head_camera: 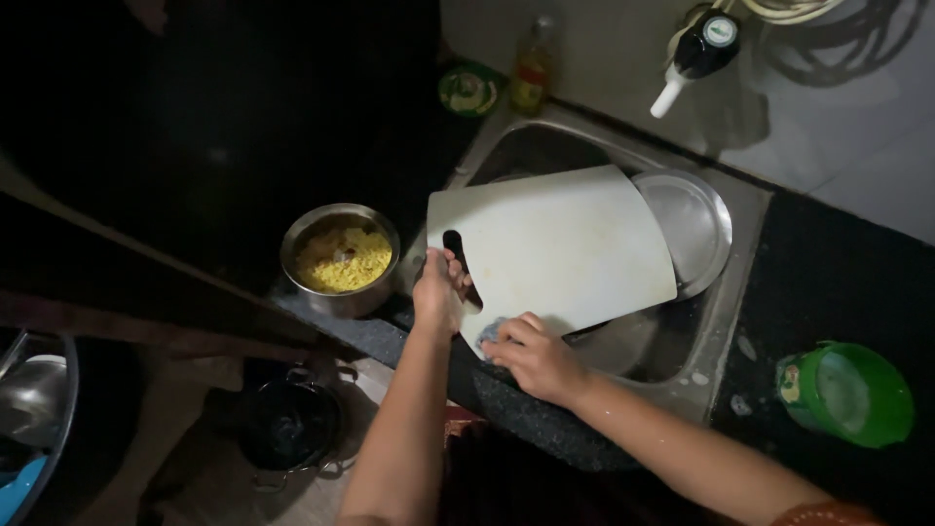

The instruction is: Washing a water bottle, stainless steel plates, a bowl, and a plastic cutting board in a kitchen sink.

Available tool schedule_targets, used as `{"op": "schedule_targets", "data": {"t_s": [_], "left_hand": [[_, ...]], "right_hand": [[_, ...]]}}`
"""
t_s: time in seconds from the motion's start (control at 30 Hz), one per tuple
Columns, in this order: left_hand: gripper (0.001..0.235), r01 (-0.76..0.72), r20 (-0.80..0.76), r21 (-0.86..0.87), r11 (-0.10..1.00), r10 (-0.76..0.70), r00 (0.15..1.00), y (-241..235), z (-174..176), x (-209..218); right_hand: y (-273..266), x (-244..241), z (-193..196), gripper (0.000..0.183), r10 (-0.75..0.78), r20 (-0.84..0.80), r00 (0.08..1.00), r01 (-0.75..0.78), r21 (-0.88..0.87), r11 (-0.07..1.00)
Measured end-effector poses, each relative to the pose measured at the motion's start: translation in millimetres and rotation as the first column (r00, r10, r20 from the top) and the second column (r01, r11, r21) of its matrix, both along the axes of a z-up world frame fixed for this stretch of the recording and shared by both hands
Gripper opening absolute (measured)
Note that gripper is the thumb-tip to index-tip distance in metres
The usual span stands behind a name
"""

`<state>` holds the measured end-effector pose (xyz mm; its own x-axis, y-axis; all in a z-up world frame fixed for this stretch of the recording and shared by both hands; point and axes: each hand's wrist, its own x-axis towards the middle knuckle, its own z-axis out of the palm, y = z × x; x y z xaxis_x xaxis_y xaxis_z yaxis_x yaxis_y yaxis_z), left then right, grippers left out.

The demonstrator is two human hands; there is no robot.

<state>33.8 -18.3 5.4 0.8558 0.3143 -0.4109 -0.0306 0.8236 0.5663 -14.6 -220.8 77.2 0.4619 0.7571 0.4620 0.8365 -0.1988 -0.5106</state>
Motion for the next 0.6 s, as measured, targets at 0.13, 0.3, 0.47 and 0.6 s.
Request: {"op": "schedule_targets", "data": {"t_s": [0.13, 0.3, 0.47, 0.6], "left_hand": [[0.033, 0.012, 0.155, -0.003, 1.0, -0.011, 0.988, 3.3, -20.6, 7.2], [0.035, 0.018, 0.048, -0.007, 1.0, -0.017, 0.999, 3.1, -13.7, 5.8], [0.034, 0.019, 0.074, -0.04, 0.999, -0.016, 0.997, 5.3, -18.9, 8.4], [0.036, 0.027, 0.062, -0.024, 0.999, -0.025, 0.998, 3.6, -16.1, 6.5]], "right_hand": [[35.0, 2.8, 5.8, 0.024, -0.018, 0.011, 1.0, 0.017, 0.036, 0.999], [14.7, -2.7, 0.4, 0.021, 0.031, 0.036, 0.999, -0.031, 0.008, 0.999], [27.0, 0.1, 5.2, 0.02, 0.002, 0.008, 1.0, -0.002, -0.016, 1.0], [34.3, -1.8, 2.3, 0.02, -0.026, 0.011, 1.0, 0.026, 0.023, 0.999]]}}
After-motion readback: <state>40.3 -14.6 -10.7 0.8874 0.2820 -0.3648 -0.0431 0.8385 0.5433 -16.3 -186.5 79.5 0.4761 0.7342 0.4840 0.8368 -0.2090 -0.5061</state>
